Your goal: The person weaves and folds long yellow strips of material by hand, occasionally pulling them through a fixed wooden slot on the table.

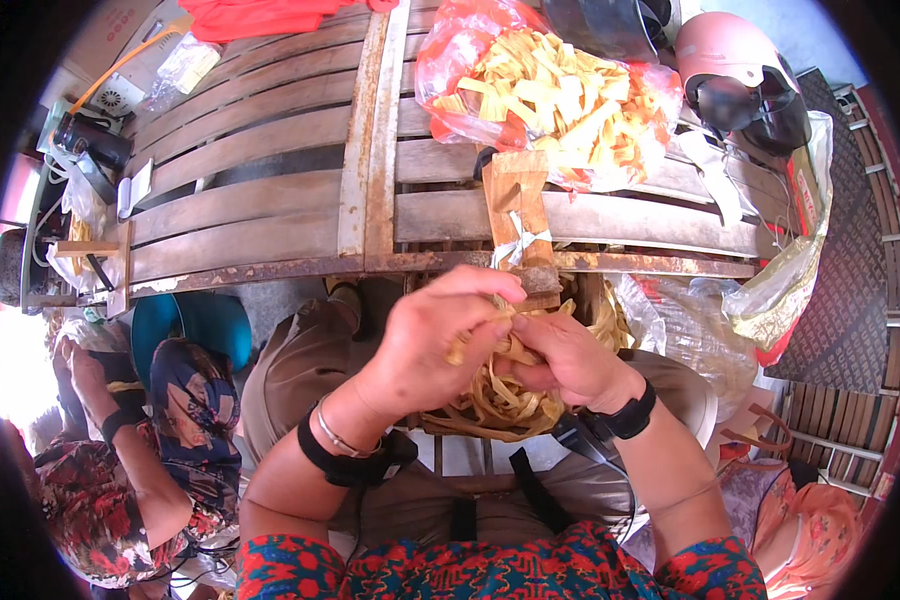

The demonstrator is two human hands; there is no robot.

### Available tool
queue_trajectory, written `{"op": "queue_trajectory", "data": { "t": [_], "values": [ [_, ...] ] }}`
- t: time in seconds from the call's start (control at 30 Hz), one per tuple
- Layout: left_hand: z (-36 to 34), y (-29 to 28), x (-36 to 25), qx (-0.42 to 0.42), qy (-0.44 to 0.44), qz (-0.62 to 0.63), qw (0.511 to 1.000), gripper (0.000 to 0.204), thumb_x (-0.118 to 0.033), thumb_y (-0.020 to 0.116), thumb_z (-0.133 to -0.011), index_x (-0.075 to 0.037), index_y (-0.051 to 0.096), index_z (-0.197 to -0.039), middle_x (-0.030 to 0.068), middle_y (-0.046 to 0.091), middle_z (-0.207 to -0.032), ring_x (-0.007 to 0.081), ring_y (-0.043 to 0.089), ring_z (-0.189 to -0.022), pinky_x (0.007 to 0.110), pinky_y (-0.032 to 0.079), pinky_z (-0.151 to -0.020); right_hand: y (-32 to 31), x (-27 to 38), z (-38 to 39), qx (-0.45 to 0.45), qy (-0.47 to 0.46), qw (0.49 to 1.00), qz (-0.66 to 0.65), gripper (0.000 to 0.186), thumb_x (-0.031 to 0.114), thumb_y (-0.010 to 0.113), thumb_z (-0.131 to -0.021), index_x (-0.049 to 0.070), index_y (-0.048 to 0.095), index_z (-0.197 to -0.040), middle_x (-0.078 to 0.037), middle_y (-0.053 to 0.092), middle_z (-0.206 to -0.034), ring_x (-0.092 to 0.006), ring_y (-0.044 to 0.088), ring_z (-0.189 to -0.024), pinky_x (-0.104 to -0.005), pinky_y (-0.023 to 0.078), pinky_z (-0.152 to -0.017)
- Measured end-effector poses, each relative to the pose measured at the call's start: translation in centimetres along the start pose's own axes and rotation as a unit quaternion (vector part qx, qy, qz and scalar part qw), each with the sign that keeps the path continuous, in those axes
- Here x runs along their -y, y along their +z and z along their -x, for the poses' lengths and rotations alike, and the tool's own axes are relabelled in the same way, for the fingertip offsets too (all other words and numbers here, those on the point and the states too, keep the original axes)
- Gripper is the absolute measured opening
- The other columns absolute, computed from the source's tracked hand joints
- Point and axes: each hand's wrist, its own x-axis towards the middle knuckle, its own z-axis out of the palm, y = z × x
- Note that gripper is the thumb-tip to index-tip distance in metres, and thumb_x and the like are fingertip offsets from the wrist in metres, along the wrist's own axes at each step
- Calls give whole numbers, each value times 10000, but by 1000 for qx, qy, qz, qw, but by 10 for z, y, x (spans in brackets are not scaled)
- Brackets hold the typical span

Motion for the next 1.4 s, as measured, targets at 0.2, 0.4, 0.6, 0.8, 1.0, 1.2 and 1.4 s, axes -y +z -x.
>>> {"op": "queue_trajectory", "data": {
  "t": [0.2, 0.4, 0.6, 0.8, 1.0, 1.2, 1.4],
  "values": [
    [-2, -13, -2, -112, -133, 152, 973, 270, -205, 668, -847, 41, 635, -952, 101, 641, -953, 155, 608, -843, 277, 487, -763, -7, -3, 7, 121, -44, 990, -64, 487, 438, 379, -986, 16, 596, -879, 61, 326, -517, -31, 237, -430, -203, 188, -413],
    [-3, -6, 1, 32, -348, 327, 878, 212, -74, 744, -778, -19, 619, -940, 0, 609, -774, 59, 554, -686, 208, 454, -603, -1, -1, 4, 15, -45, 999, 16, 365, 363, 528, -947, 18, 613, -868, 55, 390, -554, -34, 293, -474, -199, 234, -443],
    [4, -2, 13, -80, -330, 348, 874, 92, -17, 663, -819, -47, 575, -818, -28, 564, -711, 34, 512, -633, 193, 412, -551, -24, 5, 10, -190, -266, 909, 260, 126, 120, 671, -861, 19, 626, -801, 37, 568, -694, -18, 473, -638, -190, 395, -552],
    [-20, 18, 38, -131, -333, 172, 918, 234, -133, 637, -871, 5, 646, -1060, 23, 634, -801, 73, 567, -661, 196, 448, -573, -33, 19, -15, -381, -372, 700, 476, 140, 148, 709, -809, 65, 597, -820, -41, 628, -684, -159, 598, -608, -267, 471, -579],
    [-21, 14, 46, -211, -300, 134, 921, 212, -61, 576, -888, 9, 640, -1078, 30, 676, -879, 57, 585, -770, 208, 481, -691, -48, 23, -32, -410, -435, 617, 512, 131, 187, 704, -788, 99, 607, -799, -106, 634, -694, -281, 628, -610, -369, 497, -544],
    [-2, 30, 10, -97, -377, 348, 853, 203, -125, 539, -907, 14, 639, -1013, 36, 655, -900, 101, 600, -773, 241, 492, -695, -5, 18, -8, -96, -594, 560, 569, 172, 127, 688, -766, 114, 537, -686, -43, 502, -624, -207, 549, -527, -322, 452, -478],
    [3, 17, -29, 375, -361, 371, 770, 241, -245, 603, -899, -20, 690, -905, 38, 648, -712, 93, 590, -612, 237, 463, -528, -4, 23, 9, -66, -548, 718, 424, 171, 121, 684, -820, 33, 604, -697, -67, 570, -585, -182, 556, -477, -275, 409, -439]
  ]
}}
